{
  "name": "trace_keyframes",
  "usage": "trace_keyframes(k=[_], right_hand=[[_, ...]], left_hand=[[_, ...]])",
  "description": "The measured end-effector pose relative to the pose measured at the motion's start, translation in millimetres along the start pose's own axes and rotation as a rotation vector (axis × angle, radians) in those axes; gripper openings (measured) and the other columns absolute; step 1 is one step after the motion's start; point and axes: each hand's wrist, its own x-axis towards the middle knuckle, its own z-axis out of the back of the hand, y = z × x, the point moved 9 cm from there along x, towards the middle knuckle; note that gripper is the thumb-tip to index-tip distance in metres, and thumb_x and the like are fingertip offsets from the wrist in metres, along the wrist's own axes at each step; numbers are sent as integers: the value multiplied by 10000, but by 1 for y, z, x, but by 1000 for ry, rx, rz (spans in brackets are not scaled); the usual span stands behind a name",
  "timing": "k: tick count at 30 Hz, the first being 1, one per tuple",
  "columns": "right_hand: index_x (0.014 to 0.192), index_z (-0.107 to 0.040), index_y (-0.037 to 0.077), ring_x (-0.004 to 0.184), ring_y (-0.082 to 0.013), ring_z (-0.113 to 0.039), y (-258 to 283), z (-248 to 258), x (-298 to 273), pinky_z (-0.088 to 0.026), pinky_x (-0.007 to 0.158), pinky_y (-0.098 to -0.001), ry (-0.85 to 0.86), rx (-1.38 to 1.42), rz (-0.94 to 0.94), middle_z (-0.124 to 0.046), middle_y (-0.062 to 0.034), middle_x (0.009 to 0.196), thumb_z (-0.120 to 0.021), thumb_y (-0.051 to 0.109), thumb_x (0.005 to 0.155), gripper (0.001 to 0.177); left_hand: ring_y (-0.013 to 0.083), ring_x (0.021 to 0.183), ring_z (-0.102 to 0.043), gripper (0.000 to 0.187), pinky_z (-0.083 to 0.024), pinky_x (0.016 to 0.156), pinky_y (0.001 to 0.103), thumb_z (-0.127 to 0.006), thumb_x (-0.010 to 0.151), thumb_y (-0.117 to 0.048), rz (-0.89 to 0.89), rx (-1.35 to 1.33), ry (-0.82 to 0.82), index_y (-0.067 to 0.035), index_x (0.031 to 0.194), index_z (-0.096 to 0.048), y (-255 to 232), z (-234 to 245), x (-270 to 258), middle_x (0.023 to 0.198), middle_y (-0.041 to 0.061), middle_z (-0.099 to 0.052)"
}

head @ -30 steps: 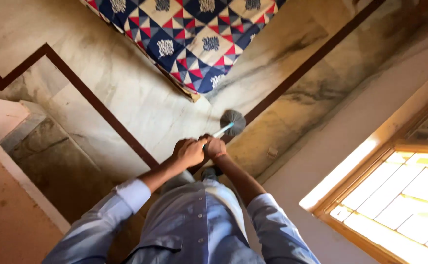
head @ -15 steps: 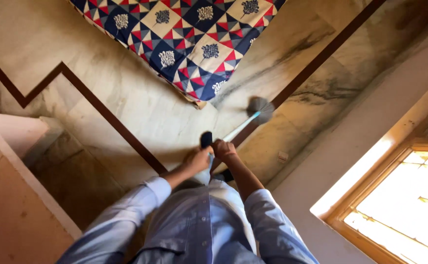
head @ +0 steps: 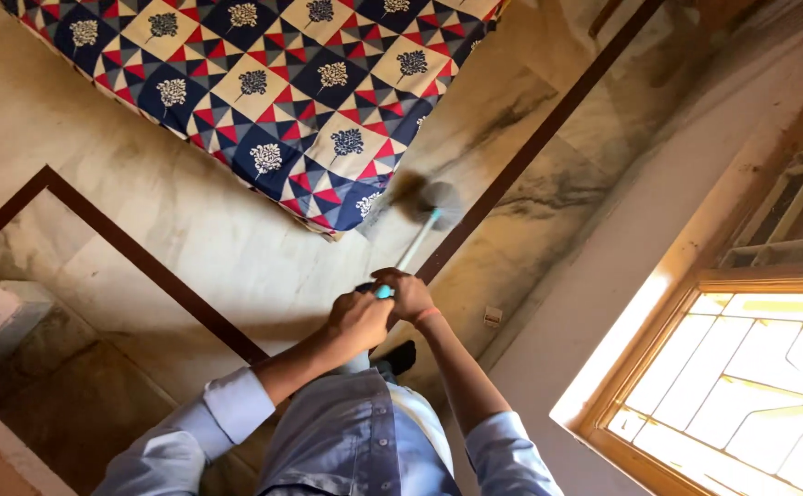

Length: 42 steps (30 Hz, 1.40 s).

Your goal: Sweeping the floor and under furniture using a long-handled duster.

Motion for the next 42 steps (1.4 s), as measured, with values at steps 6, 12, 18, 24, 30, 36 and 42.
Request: trace_keyframes(k=[6, 12, 18, 24, 30, 36, 42], right_hand=[[1246, -623, 255, 1021, -312, -714, -77, -79, 6, -597, 817, -439, 351, -415, -340, -715, -39, 1146, -816, 127, 547, 736], [1233, -627, 246, 1219, -306, -645, -119, -80, -10, -545, 964, -437, 276, -344, -481, -595, -13, 1435, -668, 143, 860, 389], [1029, -696, 95, 1520, -388, -327, -125, -33, -10, -297, 1217, -511, -167, -417, -302, -474, -162, 1570, -607, 109, 895, 162], [1038, -658, 36, 1555, -355, -339, -105, -19, 22, -322, 1264, -493, -179, -442, -22, -538, -124, 1554, -598, 79, 939, 123], [955, -666, 98, 1491, -365, -410, -69, -40, 71, -369, 1205, -408, 50, -313, 147, -613, -70, 1452, -636, 86, 846, 114], [1057, -704, 156, 1296, -295, -550, -67, -102, 74, -460, 1054, -375, 287, -333, 304, -656, -54, 1269, -711, 153, 728, 329], [941, -711, 180, 1217, -259, -612, -91, -132, 93, -532, 1006, -354, 443, -177, 63, -694, -15, 1147, -703, 67, 636, 325]], left_hand=[[377, 914, -732, 185, -579, 811, 486, -662, 807, -135, 345, 22, 624, -36, 897, -789, 54, -101, 4, 965, 237, -744], [371, 773, -723, 197, -569, 675, 508, -686, 781, -163, 292, -163, 458, -174, 946, -793, 78, -163, -8, 829, 167, -732], [321, 689, -711, 111, -542, 617, 441, -657, 805, -133, 587, -526, 168, -174, 734, -732, 87, -154, 15, 711, 83, -718], [315, 775, -713, 125, -538, 662, 425, -671, 831, -94, 467, -517, 132, -153, 731, -720, 92, -114, 29, 806, 100, -732], [349, 863, -708, 298, -562, 721, 451, -655, 798, 17, 421, -534, -148, -124, 1057, -699, 100, -64, 22, 1011, 140, -733], [405, 928, -694, 371, -528, 773, 526, -672, 773, -83, 585, -402, 160, -110, 1135, -591, 123, -113, -13, 971, 184, -723], [454, 918, -677, 327, -505, 790, 536, -680, 940, -248, 654, -475, 431, -56, 1161, -533, 159, -144, -8, 940, 244, -708]])
